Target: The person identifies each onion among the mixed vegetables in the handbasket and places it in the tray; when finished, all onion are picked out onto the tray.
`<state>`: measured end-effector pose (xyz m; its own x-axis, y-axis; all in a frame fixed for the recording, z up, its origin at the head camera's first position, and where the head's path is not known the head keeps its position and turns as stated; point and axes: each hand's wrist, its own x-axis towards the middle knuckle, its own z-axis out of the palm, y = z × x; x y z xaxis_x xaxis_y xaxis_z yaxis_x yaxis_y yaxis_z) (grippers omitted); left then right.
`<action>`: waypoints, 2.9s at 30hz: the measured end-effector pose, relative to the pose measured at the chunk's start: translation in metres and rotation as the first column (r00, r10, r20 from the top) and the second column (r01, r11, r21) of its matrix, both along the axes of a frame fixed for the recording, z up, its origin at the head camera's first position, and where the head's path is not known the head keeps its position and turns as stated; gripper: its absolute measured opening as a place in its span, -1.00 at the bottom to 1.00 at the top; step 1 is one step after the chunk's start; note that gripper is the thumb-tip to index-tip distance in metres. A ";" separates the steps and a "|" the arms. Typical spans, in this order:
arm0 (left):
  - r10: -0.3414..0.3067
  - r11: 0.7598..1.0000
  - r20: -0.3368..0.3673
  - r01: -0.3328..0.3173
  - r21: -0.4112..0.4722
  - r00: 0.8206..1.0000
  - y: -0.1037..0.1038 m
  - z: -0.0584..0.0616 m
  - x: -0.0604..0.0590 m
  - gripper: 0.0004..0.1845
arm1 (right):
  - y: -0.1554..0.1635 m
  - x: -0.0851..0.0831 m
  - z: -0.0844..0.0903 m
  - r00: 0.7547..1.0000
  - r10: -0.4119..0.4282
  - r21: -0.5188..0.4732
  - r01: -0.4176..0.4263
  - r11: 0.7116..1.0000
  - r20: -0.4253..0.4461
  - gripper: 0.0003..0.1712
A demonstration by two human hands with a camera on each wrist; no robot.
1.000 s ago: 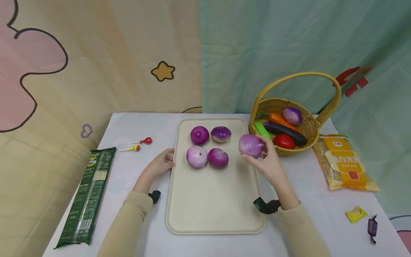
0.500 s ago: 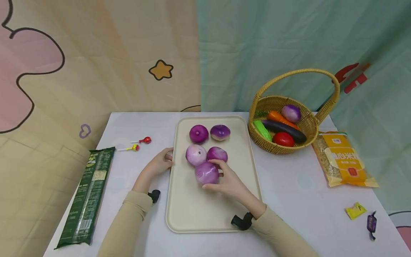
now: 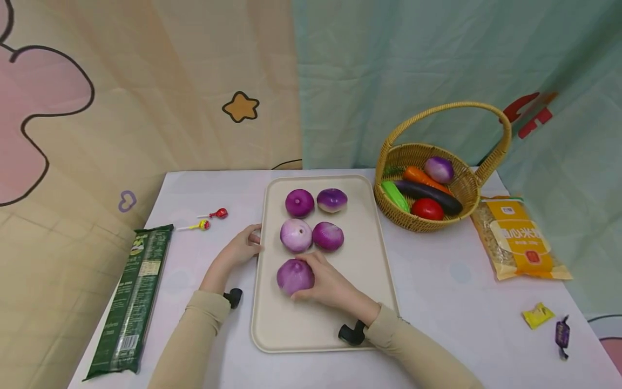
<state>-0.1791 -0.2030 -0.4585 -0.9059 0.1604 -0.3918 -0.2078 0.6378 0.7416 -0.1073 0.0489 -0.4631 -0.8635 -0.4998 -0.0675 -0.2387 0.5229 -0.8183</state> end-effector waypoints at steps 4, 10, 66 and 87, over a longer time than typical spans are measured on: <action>-0.002 1.000 0.005 0.002 -0.009 1.000 0.000 0.000 0.000 -0.33 | -0.001 0.002 0.001 0.999 0.010 0.022 -0.009 1.000 -0.040 -0.02; -0.007 1.000 -0.006 0.006 -0.008 1.000 0.000 -0.002 0.000 -0.33 | 0.005 0.005 0.005 0.998 -0.003 0.035 0.005 0.999 -0.070 -0.02; 0.034 0.999 -0.024 -0.034 0.007 0.999 0.006 -0.004 0.002 -0.33 | 0.274 -0.186 0.051 0.615 -0.785 0.065 0.782 0.619 0.075 -0.16; 0.048 0.999 -0.028 -0.048 0.016 0.998 0.004 -0.003 0.005 -0.32 | 0.250 -0.181 0.085 0.621 -0.783 -0.040 0.784 0.620 0.039 -0.13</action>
